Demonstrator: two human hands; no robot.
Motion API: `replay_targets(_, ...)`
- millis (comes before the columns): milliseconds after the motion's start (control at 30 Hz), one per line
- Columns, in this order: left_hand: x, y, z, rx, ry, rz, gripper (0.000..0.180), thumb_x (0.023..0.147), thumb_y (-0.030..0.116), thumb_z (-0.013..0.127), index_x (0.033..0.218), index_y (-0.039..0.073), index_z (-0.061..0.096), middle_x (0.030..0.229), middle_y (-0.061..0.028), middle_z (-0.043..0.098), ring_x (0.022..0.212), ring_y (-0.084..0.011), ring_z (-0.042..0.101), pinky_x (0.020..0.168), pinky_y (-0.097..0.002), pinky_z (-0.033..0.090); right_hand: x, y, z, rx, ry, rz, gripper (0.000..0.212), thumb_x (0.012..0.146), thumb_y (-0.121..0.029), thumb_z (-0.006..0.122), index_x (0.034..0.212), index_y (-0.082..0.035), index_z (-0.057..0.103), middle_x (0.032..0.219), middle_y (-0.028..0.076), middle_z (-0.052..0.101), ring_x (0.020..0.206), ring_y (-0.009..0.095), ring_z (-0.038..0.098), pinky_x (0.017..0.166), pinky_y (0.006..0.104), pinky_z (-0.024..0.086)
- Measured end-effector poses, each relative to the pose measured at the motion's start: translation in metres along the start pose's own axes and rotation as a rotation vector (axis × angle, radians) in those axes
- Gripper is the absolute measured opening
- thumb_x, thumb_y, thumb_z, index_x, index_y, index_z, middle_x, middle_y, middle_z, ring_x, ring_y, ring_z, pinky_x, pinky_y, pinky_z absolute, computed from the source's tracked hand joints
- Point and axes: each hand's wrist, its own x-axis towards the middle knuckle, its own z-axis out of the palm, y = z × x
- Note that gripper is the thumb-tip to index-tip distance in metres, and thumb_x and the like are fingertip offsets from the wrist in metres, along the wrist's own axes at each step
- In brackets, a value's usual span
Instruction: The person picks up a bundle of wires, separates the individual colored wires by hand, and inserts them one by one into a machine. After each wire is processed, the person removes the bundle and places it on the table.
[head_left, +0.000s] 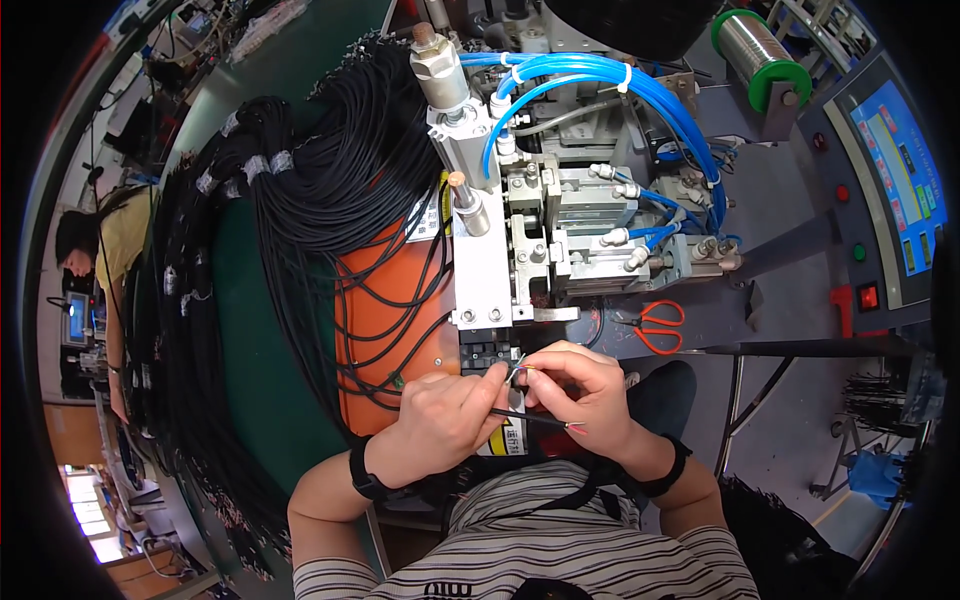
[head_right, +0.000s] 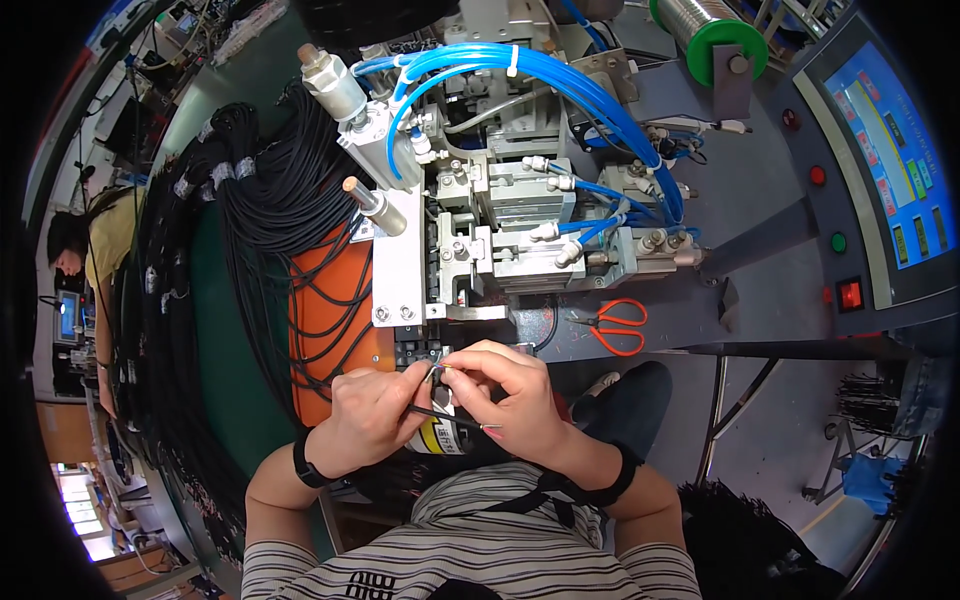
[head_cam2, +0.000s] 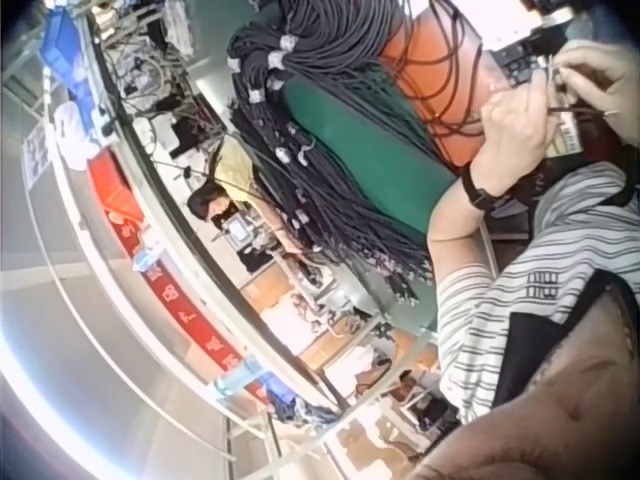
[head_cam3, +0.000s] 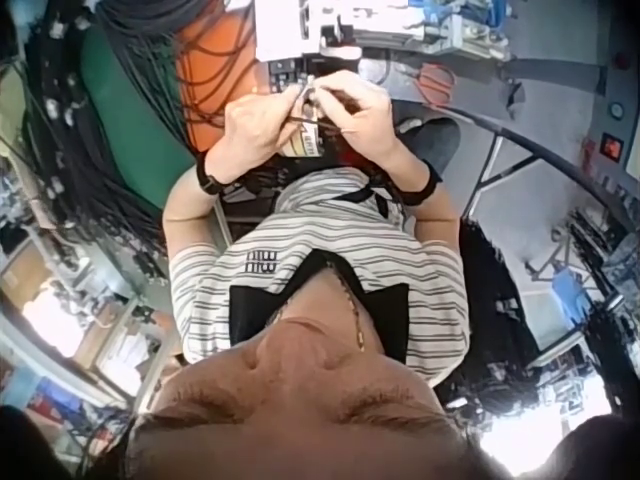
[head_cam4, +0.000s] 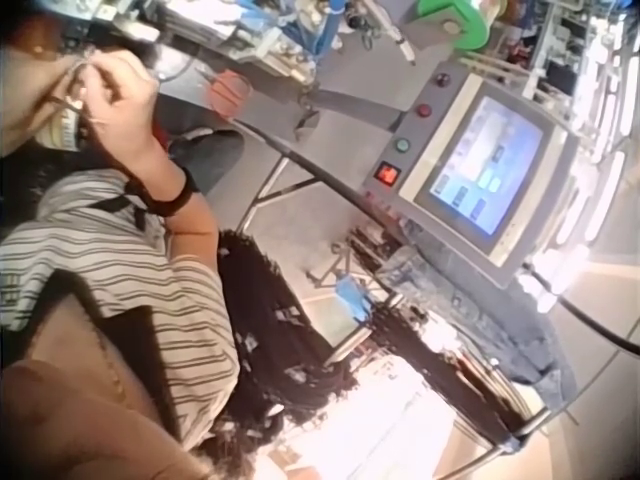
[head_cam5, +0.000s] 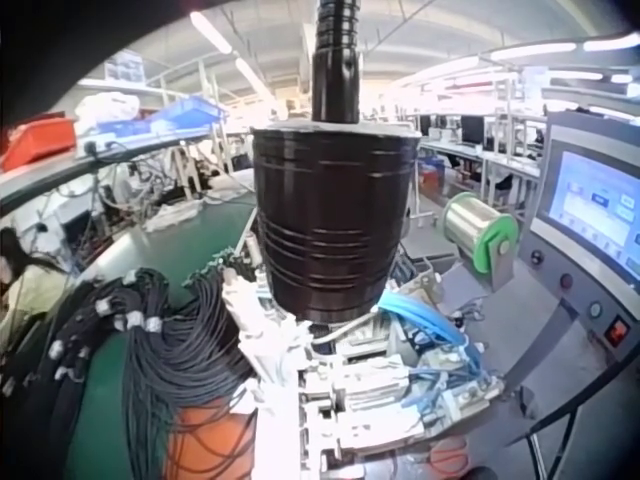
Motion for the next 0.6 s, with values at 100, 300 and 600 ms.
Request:
replay_targets(100,-0.0006,0.0015,-0.0020,0.029,-0.034,0.018,0.037,0.079,0.008,0.073,0.113,-0.002,0.062,0.063,-0.0017,0.055,0.052,-0.0173,0.057,0.048,-0.0304,0.041,-0.0003,-0.0011,-0.0028,-0.040,-0.004,0.026,0.012,0.090,0.007,0.061,0.101,0.006,0.066,0.092,0.010,0.066,0.069,0.011,0.066,0.059,0.0199,0.054)
replay_targets(300,-0.0009,0.0013,-0.0035,0.098,-0.067,0.048,0.039,0.078,0.008,0.074,0.113,-0.003,0.062,0.062,-0.0009,0.052,0.051,-0.0160,0.055,0.048,-0.0303,0.039,0.0020,-0.0034,-0.0035,-0.110,-0.016,0.067,0.011,0.089,0.006,0.063,0.100,0.007,0.066,0.089,0.009,0.066,0.065,0.010,0.066,0.056,0.0196,0.053)
replay_targets(600,0.0005,-0.0001,-0.0031,0.108,-0.053,0.036,0.041,0.076,0.008,0.075,0.113,-0.003,0.063,0.063,-0.0007,0.053,0.051,-0.0156,0.055,0.048,-0.0301,0.039,0.0026,-0.0004,-0.0007,-0.044,-0.009,0.027,0.012,0.089,0.006,0.064,0.100,0.007,0.066,0.091,0.011,0.066,0.065,0.011,0.067,0.056,0.0198,0.053)
